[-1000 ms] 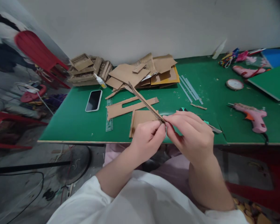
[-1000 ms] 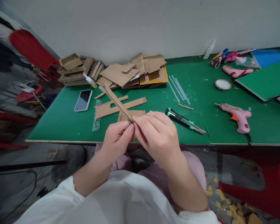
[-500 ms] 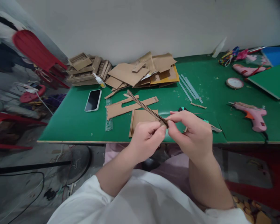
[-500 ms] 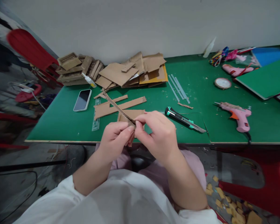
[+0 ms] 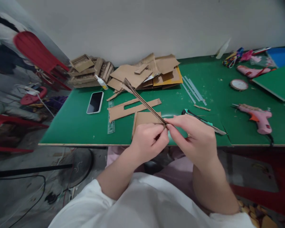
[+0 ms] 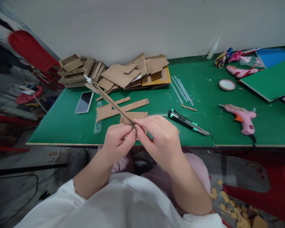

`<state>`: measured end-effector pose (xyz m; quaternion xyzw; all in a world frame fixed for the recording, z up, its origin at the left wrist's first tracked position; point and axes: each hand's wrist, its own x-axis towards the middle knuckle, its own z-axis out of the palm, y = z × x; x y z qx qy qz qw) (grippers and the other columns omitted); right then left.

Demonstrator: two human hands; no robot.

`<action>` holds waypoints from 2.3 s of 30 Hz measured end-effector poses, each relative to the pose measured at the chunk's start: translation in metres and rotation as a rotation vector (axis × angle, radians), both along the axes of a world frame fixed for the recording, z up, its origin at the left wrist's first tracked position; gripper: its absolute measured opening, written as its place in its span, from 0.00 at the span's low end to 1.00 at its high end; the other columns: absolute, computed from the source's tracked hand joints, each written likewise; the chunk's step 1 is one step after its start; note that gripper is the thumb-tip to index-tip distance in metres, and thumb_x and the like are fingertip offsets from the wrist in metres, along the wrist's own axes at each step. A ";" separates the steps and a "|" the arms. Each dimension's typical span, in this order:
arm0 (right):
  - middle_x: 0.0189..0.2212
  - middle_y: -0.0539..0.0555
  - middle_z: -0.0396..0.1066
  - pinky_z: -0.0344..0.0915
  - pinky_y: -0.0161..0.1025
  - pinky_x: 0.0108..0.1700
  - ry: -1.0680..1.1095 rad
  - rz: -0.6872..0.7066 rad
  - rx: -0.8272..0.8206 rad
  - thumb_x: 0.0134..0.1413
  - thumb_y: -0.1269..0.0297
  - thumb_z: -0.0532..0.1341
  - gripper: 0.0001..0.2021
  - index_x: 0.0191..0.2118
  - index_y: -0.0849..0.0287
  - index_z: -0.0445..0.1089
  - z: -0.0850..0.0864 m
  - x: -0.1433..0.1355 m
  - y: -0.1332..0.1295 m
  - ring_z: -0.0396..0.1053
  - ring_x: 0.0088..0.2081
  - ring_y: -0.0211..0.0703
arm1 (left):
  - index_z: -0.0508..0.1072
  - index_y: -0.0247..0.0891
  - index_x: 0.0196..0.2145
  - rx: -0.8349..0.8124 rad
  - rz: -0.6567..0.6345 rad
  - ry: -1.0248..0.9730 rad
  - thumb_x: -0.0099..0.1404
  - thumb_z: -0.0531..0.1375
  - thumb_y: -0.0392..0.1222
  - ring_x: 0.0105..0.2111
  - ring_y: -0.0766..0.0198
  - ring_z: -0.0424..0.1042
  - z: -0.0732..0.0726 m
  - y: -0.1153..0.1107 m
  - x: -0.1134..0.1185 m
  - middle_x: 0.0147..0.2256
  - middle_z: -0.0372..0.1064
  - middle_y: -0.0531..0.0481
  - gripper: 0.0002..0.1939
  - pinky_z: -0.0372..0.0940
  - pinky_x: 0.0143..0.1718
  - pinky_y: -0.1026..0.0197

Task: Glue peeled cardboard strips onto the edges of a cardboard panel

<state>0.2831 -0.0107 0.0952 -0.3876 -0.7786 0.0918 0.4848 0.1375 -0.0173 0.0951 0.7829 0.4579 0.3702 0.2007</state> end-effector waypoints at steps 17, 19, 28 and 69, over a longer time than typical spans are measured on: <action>0.31 0.54 0.71 0.65 0.40 0.40 -0.107 -0.077 0.175 0.50 0.73 0.58 0.07 0.37 0.58 0.67 -0.004 -0.005 0.005 0.67 0.35 0.41 | 0.69 0.33 0.32 -0.515 0.127 -0.661 0.57 0.58 0.44 0.23 0.69 0.69 -0.002 0.004 0.005 0.24 0.69 0.52 0.10 0.67 0.24 0.69; 0.32 0.54 0.71 0.65 0.41 0.40 -0.125 -0.091 0.180 0.51 0.73 0.57 0.07 0.38 0.58 0.67 -0.004 -0.005 0.004 0.67 0.35 0.42 | 0.68 0.33 0.31 -0.539 0.115 -0.714 0.56 0.57 0.42 0.23 0.69 0.69 -0.001 0.005 0.006 0.24 0.69 0.52 0.09 0.67 0.23 0.68; 0.31 0.54 0.70 0.64 0.43 0.43 -0.234 -0.141 0.246 0.52 0.72 0.56 0.05 0.36 0.58 0.66 -0.010 -0.009 0.006 0.66 0.35 0.42 | 0.67 0.33 0.31 -0.663 0.106 -0.855 0.51 0.55 0.36 0.22 0.68 0.67 -0.008 0.013 0.011 0.24 0.67 0.53 0.08 0.65 0.19 0.67; 0.29 0.51 0.70 0.63 0.35 0.35 0.065 0.121 -0.213 0.53 0.71 0.56 0.05 0.31 0.59 0.68 -0.005 0.005 0.014 0.66 0.33 0.36 | 0.68 0.33 0.29 -0.857 -0.029 -0.786 0.52 0.55 0.39 0.22 0.66 0.70 -0.004 0.015 0.001 0.23 0.67 0.52 0.07 0.65 0.18 0.68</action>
